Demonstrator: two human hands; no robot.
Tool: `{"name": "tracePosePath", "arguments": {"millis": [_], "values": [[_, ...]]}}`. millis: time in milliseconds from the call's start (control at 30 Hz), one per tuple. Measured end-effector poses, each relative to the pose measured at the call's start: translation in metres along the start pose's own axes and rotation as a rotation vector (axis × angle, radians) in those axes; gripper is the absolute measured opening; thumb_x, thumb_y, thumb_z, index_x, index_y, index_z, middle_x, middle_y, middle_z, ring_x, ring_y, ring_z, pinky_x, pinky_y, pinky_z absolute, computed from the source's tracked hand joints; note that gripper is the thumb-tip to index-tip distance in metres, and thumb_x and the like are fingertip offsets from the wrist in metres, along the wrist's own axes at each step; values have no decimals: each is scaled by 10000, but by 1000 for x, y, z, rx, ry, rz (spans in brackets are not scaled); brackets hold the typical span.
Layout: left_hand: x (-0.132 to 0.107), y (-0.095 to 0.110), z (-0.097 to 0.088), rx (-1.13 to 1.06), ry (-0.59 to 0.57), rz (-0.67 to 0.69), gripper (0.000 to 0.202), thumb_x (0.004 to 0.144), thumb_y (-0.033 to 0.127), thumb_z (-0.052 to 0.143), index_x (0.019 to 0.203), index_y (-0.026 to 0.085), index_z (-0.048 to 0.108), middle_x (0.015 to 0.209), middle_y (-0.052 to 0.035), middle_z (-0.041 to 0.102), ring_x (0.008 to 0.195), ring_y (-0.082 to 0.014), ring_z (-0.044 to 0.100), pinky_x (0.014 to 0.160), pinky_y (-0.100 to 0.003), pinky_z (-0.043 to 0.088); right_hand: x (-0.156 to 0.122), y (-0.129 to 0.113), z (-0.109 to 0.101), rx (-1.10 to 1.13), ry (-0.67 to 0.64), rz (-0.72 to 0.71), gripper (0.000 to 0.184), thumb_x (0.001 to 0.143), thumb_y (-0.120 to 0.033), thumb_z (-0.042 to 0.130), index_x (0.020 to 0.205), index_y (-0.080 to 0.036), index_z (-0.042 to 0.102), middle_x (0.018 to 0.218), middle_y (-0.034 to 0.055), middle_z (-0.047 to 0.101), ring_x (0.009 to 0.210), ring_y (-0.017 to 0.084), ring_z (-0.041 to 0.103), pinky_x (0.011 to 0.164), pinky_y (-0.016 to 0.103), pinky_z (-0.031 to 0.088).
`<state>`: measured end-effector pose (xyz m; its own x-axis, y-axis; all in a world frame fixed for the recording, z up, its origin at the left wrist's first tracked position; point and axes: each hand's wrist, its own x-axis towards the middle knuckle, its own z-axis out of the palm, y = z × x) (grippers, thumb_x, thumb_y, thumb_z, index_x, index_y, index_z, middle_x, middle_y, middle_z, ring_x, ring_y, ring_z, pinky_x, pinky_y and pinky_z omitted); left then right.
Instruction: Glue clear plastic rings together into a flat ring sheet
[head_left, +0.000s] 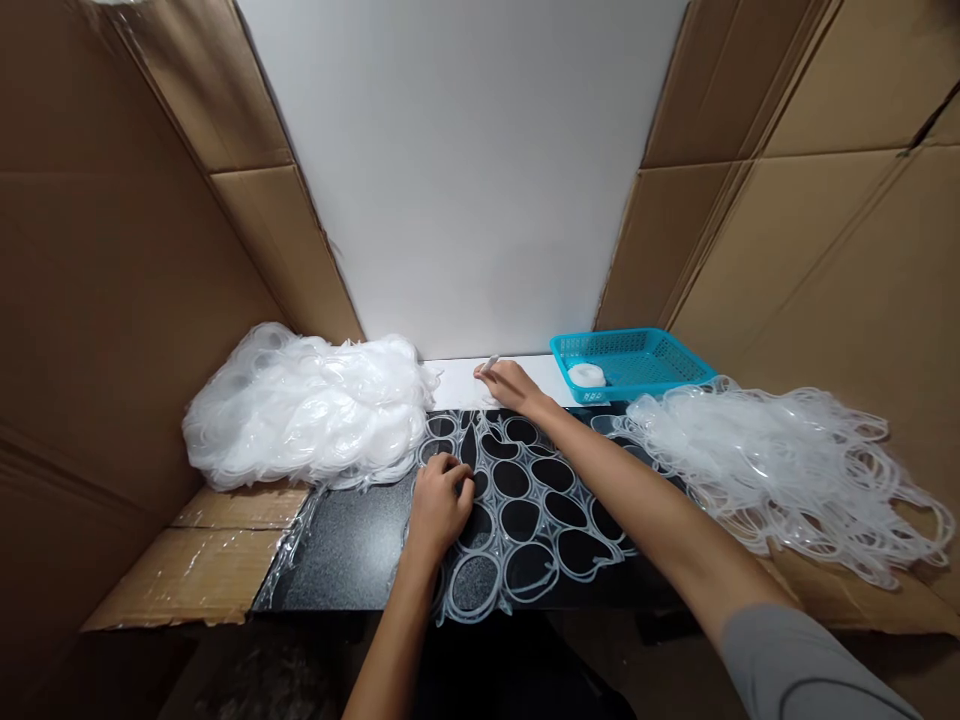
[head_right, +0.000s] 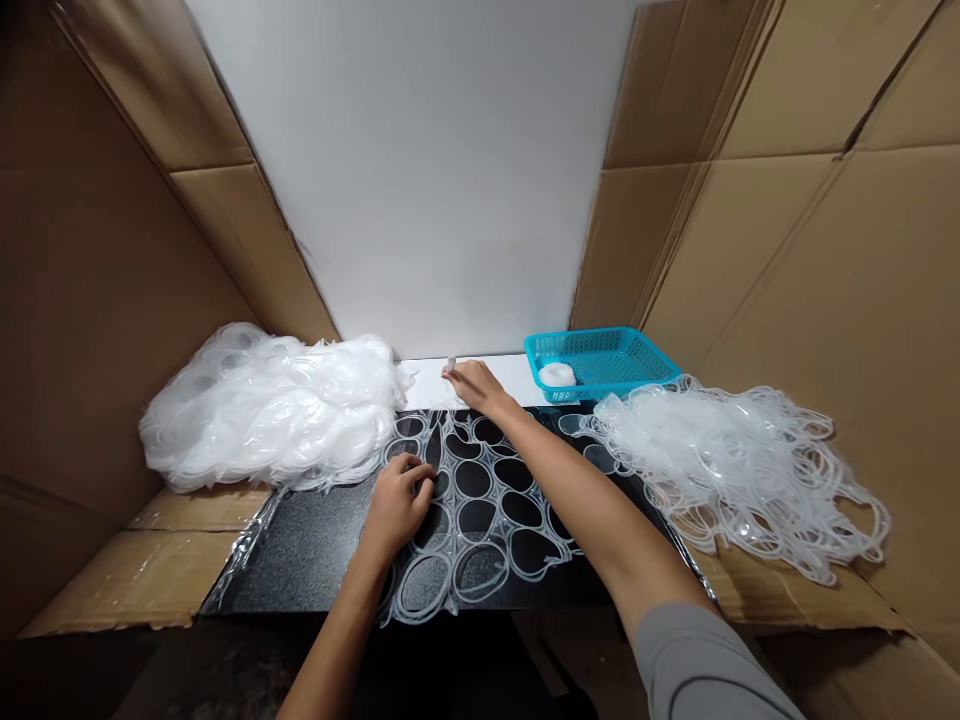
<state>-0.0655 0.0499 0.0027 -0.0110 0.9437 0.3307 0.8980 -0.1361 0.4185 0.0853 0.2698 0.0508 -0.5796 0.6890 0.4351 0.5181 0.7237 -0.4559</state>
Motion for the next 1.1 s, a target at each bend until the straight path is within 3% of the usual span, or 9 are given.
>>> {"name": "tracePosePath", "arguments": {"millis": [100, 167, 267, 433, 567, 700, 833, 1000, 1100], "values": [[-1, -1, 2, -29, 15, 1, 211, 932, 173, 567, 923, 220, 772, 1034, -76, 684, 1049, -253, 644, 939, -417, 516, 13, 0, -8, -33, 17, 235, 321, 1072, -272, 515, 1060, -175, 821, 1045, 112, 823, 985, 270, 757, 861, 313, 518], [1, -2, 3, -44, 14, 2, 207, 932, 166, 566, 949, 211, 767, 1058, -81, 692, 1053, -257, 649, 947, -429, 529, 9, -8, -10, 55, 58, 267, 333, 1074, -299, 514, 1074, -187, 827, 1110, 105, 820, 1076, 279, 746, 936, 330, 525], [4, -5, 2, -58, 6, -7, 222, 943, 156, 555, 1031, 197, 755, 1136, -100, 719, 1095, -272, 668, 990, -463, 549, -18, -30, -8, 232, 47, 135, 305, 1060, -318, 546, 1073, -227, 837, 1172, 70, 814, 1185, 267, 722, 1066, 358, 506], [-15, -10, -16, -37, -50, 103, 361, 966, 134, 521, 1275, 189, 701, 1472, -145, 636, 1338, -301, 625, 1128, -491, 532, -85, -68, 4, 407, -198, -43, 251, 1034, -275, 592, 1090, -289, 837, 1153, 33, 822, 1104, 237, 757, 1028, 367, 554], [-52, 2, -30, -50, -19, 56, 279, 1037, 242, 507, 1217, 213, 718, 1312, -129, 711, 1180, -279, 707, 1017, -450, 607, -119, -75, 18, 444, -297, -5, 223, 1029, -291, 618, 1070, -260, 835, 1160, 44, 821, 1114, 249, 755, 1042, 397, 554], [-71, 17, -24, -112, -3, 71, 282, 1035, 234, 520, 1235, 213, 717, 1333, -121, 692, 1222, -265, 685, 1047, -429, 595, -129, -69, 25, 492, -248, 76, 203, 1010, -358, 663, 1029, -266, 843, 1138, 42, 825, 1126, 256, 751, 1121, 423, 502], [-71, 22, -13, -83, -8, 69, 329, 1021, 246, 556, 1321, 223, 689, 1372, -122, 674, 1257, -297, 655, 1078, -492, 565, -132, -64, 27, 493, -258, 88, 178, 987, -375, 700, 990, -273, 846, 1098, 35, 831, 1110, 259, 754, 1145, 438, 473], [-70, 21, -13, -43, -41, 79, 350, 1038, 260, 533, 1360, 215, 661, 1388, -125, 659, 1261, -301, 637, 1084, -513, 542, -135, -66, 25, 424, -270, 66, 165, 997, -349, 687, 995, -286, 840, 1141, 27, 824, 1163, 260, 735, 1181, 448, 442], [-70, 23, -13, 2, -57, 77, 379, 1040, 271, 527, 1400, 219, 632, 1408, -122, 650, 1285, -313, 619, 1096, -535, 524, -135, -68, 20, 413, -257, 13, 174, 1006, -338, 673, 971, -277, 833, 1119, 26, 826, 1131, 243, 745, 1135, 407, 485]]}}
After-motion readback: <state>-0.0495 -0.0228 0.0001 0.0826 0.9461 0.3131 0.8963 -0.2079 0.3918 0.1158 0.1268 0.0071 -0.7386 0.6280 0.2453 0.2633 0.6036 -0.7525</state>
